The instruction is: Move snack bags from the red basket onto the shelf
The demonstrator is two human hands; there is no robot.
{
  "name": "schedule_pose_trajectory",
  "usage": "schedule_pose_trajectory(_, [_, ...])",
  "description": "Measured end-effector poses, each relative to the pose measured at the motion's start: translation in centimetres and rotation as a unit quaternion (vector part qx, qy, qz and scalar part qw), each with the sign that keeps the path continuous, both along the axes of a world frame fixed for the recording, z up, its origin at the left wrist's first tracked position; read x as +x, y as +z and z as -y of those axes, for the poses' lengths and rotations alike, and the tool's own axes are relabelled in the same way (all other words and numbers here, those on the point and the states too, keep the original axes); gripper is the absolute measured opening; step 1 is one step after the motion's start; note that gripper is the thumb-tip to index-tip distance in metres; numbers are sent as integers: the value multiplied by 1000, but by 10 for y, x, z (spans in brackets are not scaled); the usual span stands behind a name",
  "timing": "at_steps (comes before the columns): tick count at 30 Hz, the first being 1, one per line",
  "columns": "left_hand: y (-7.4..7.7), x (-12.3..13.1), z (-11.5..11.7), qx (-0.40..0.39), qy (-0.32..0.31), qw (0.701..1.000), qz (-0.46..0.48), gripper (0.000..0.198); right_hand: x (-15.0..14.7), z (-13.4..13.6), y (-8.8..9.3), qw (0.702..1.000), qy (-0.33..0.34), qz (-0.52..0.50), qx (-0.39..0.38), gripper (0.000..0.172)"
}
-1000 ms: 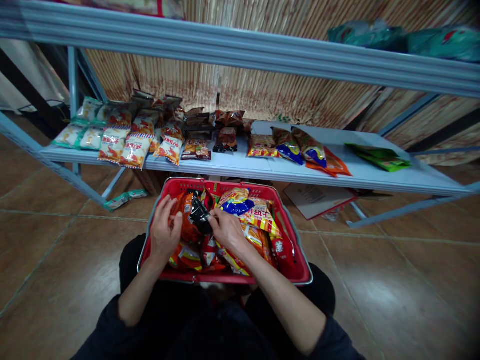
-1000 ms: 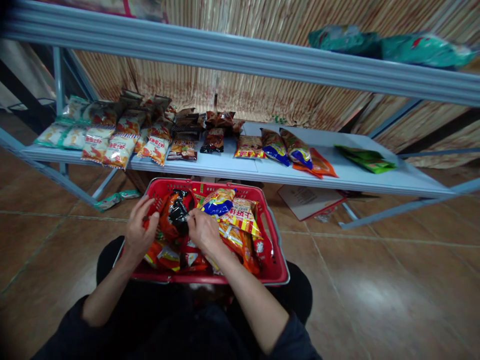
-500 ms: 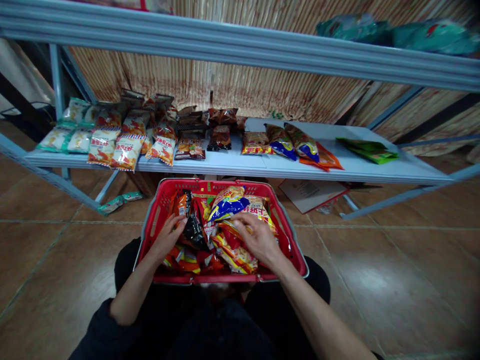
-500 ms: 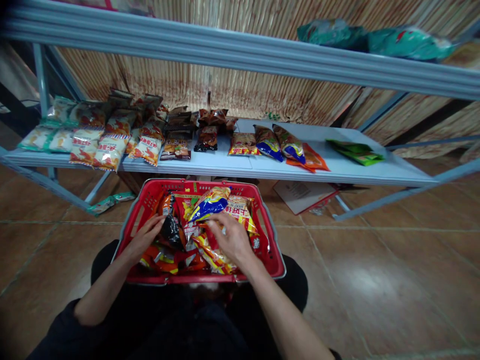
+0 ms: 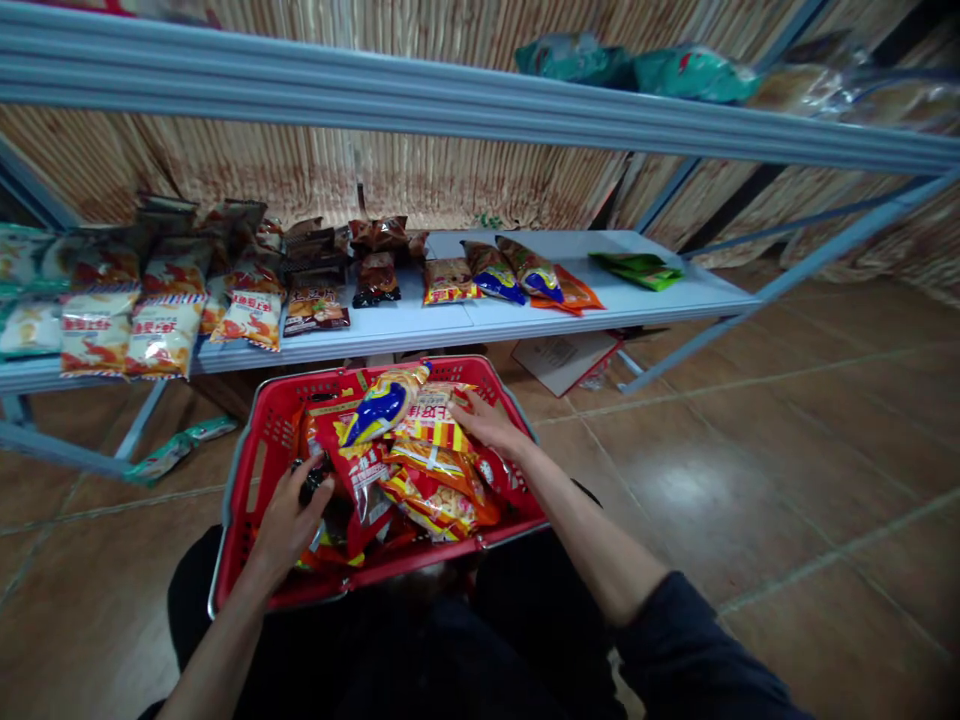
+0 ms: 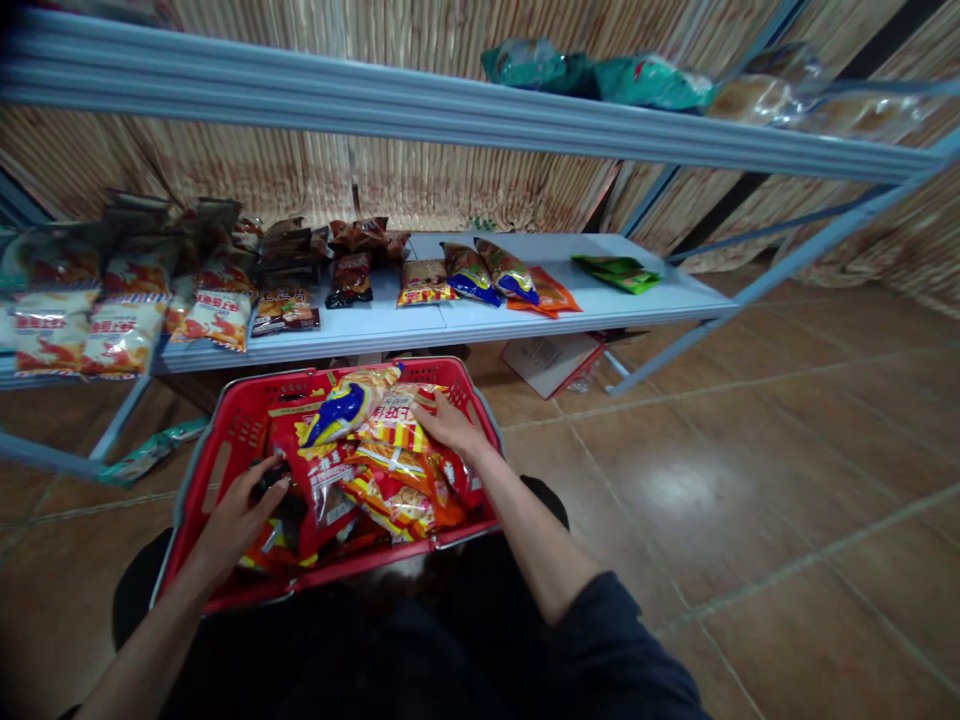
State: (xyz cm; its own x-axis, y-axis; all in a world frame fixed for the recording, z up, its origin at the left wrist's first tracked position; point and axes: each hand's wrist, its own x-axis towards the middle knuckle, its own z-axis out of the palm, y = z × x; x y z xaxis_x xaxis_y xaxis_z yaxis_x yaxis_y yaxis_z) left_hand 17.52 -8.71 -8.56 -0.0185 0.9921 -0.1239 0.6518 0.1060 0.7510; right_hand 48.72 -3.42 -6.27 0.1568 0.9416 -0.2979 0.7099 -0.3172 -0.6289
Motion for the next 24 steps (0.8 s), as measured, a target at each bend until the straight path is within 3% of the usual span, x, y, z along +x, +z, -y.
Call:
schedule_pose_trajectory(3, [-8, -1, -2, 7, 20, 998, -67, 52, -41, 16, 21, 998, 51, 28, -11, 81])
schedule_pose_trajectory(6, [-6, 0, 1, 23, 25, 991, -132, 48, -78, 34, 38, 991, 112, 66, 31, 73])
schedule_pose_trajectory(10, [14, 1, 8, 126, 52, 975, -173, 38, -109, 58, 43, 977, 182, 96, 51, 67])
schedule_pose_trajectory(12, [29, 4, 9, 199, 88, 959, -181, 35, -120, 67, 36, 972, 203, 99, 65, 67])
schedule_pose_trajectory(14, [43, 11, 6, 272, 79, 943, -175, 35, -129, 73, 26, 964, 231, 110, 74, 70])
schedule_pose_trajectory(17, [56, 32, -2, 349, -49, 922, -161, 35, -139, 78, 14, 934, 325, 111, 101, 62])
schedule_pose_trajectory(20, [56, 55, -12, 327, -244, 898, -164, 33, -129, 84, 19, 899, 406, 96, 131, 34])
schedule_pose_trajectory(22, [49, 64, -17, 286, -309, 890, -178, 31, -106, 88, 30, 901, 407, 71, 130, 22])
schedule_pose_trajectory(24, [39, 66, -19, 256, -326, 888, -201, 30, -72, 88, 39, 926, 352, 11, 134, 24])
